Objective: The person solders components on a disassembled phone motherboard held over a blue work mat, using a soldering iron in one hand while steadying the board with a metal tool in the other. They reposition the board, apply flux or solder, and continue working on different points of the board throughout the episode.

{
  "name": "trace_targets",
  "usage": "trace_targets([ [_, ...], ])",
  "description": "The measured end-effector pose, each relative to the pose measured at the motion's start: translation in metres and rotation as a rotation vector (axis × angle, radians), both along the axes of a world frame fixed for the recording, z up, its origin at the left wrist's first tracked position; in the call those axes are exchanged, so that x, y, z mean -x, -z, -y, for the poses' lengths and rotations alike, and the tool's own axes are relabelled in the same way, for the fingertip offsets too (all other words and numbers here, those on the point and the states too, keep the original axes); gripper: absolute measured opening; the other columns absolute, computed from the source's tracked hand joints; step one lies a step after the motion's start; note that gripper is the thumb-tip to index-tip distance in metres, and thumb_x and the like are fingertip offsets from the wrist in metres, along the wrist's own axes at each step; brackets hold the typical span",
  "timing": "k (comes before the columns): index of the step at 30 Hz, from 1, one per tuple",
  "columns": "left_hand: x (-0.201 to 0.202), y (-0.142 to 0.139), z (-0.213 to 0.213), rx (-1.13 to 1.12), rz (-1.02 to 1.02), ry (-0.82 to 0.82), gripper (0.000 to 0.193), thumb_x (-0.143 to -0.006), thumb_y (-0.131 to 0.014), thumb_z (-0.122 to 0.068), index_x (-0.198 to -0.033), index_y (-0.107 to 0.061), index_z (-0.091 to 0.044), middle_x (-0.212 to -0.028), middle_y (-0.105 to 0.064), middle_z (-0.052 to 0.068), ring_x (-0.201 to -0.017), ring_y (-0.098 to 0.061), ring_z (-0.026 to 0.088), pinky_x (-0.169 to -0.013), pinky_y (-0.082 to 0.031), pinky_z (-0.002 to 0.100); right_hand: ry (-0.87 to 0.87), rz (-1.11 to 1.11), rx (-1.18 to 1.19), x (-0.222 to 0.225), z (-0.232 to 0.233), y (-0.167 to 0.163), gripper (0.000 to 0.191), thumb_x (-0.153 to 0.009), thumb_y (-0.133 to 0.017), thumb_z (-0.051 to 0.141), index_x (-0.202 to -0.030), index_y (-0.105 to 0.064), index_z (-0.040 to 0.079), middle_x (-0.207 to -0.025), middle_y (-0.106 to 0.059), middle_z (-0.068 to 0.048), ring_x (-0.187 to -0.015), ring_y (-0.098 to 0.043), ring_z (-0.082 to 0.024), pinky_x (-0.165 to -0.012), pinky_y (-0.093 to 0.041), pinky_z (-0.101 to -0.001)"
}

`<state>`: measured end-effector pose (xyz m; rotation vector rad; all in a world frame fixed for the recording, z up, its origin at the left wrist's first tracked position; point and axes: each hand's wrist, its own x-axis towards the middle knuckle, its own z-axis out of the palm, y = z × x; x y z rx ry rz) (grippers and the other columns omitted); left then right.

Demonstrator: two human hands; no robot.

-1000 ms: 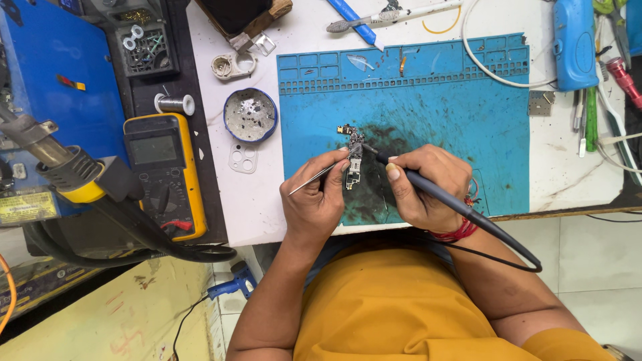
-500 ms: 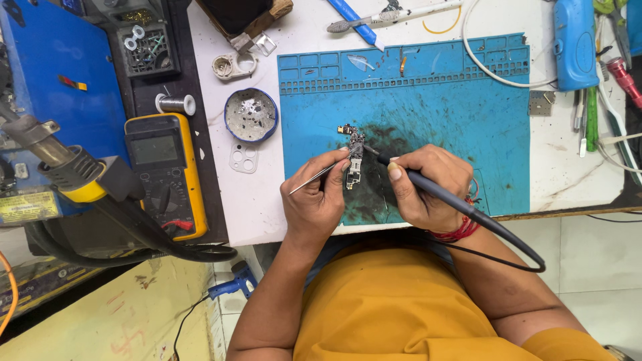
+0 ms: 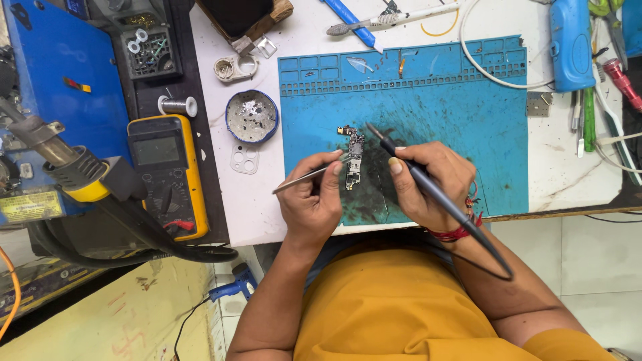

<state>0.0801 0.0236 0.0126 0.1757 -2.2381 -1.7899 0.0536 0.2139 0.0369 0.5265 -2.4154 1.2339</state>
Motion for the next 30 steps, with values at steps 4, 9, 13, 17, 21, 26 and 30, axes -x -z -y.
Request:
trace_targets([
  [4,0.0007,0.0048,0.0002,-0.052,-0.034,-0.05,0.011,-0.103,-0.068,-0.008,-0.111,-0.067,-0.001,-0.098,-0.077,0.005,-0.067,-0.062,0.002,-0.059,-0.049,0.02,0.024,0.022,-0.006,-0.0012,0.0001,0.0017,0.008,-0.093,-0.073,0.006,-0.091,-0.066,0.003,-0.074,-0.064,-0.01,-0.062,-0.061,-0.025,-0.06,-0.046,-0.0347],
  [9,0.0026,0.0044,-0.0021,-0.04,0.035,-0.032,0.013,-0.101,-0.07,-0.006,-0.112,-0.071,-0.001,-0.095,-0.078,0.007,-0.068,-0.062,0.004,-0.06,-0.049,0.021,-0.072,0.024,-0.012,-0.0005,-0.0026,0.0023,0.009,-0.09,-0.072,0.006,-0.085,-0.064,0.005,-0.07,-0.062,-0.01,-0.059,-0.059,-0.026,-0.058,-0.045,-0.0358],
  [13,0.0048,0.0024,-0.0022,0.047,-0.037,0.015,0.014,-0.101,-0.071,-0.005,-0.114,-0.071,-0.001,-0.104,-0.079,0.009,-0.082,-0.07,0.008,-0.071,-0.056,0.023,-0.168,-0.037,-0.029,0.0028,-0.0021,0.0016,0.01,-0.085,-0.073,0.004,-0.083,-0.064,0.005,-0.067,-0.06,-0.009,-0.056,-0.058,-0.027,-0.056,-0.044,-0.0368],
  [17,0.0081,0.0011,-0.0029,0.003,-0.059,0.04,0.014,-0.101,-0.069,-0.005,-0.115,-0.07,-0.002,-0.111,-0.078,0.01,-0.093,-0.075,0.011,-0.08,-0.06,0.024,-0.201,-0.046,-0.026,0.003,-0.0016,0.0,0.01,-0.084,-0.074,0.004,-0.082,-0.064,0.005,-0.066,-0.06,-0.008,-0.056,-0.058,-0.027,-0.055,-0.044,-0.0372],
  [21,0.0072,-0.0001,-0.0014,0.034,-0.029,0.049,0.014,-0.101,-0.069,-0.004,-0.115,-0.07,-0.002,-0.111,-0.079,0.01,-0.094,-0.076,0.01,-0.08,-0.06,0.024,-0.247,-0.054,-0.012,0.0029,-0.0019,0.0013,0.01,-0.083,-0.073,0.004,-0.083,-0.064,0.004,-0.065,-0.059,-0.009,-0.055,-0.058,-0.027,-0.054,-0.043,-0.037],
  [26,0.0047,0.0028,-0.0006,-0.024,0.018,-0.002,0.017,-0.101,-0.07,-0.004,-0.117,-0.07,-0.002,-0.104,-0.08,0.008,-0.081,-0.067,0.006,-0.072,-0.054,0.022,-0.083,-0.055,0.054,-0.0015,-0.0034,0.0023,0.008,-0.09,-0.072,0.006,-0.089,-0.064,0.002,-0.072,-0.061,-0.01,-0.06,-0.059,-0.025,-0.059,-0.045,-0.0354],
  [30,0.0039,0.0058,0.0,-0.083,-0.059,0.054,0.013,-0.103,-0.069,-0.004,-0.117,-0.069,-0.002,-0.108,-0.078,0.007,-0.086,-0.067,0.005,-0.075,-0.054,0.021,0.037,-0.154,0.04,-0.0009,-0.0005,0.0036,0.016,-0.092,-0.074,0.01,-0.096,-0.065,-0.003,-0.079,-0.063,-0.016,-0.065,-0.06,-0.028,-0.06,-0.046,-0.0352],
])
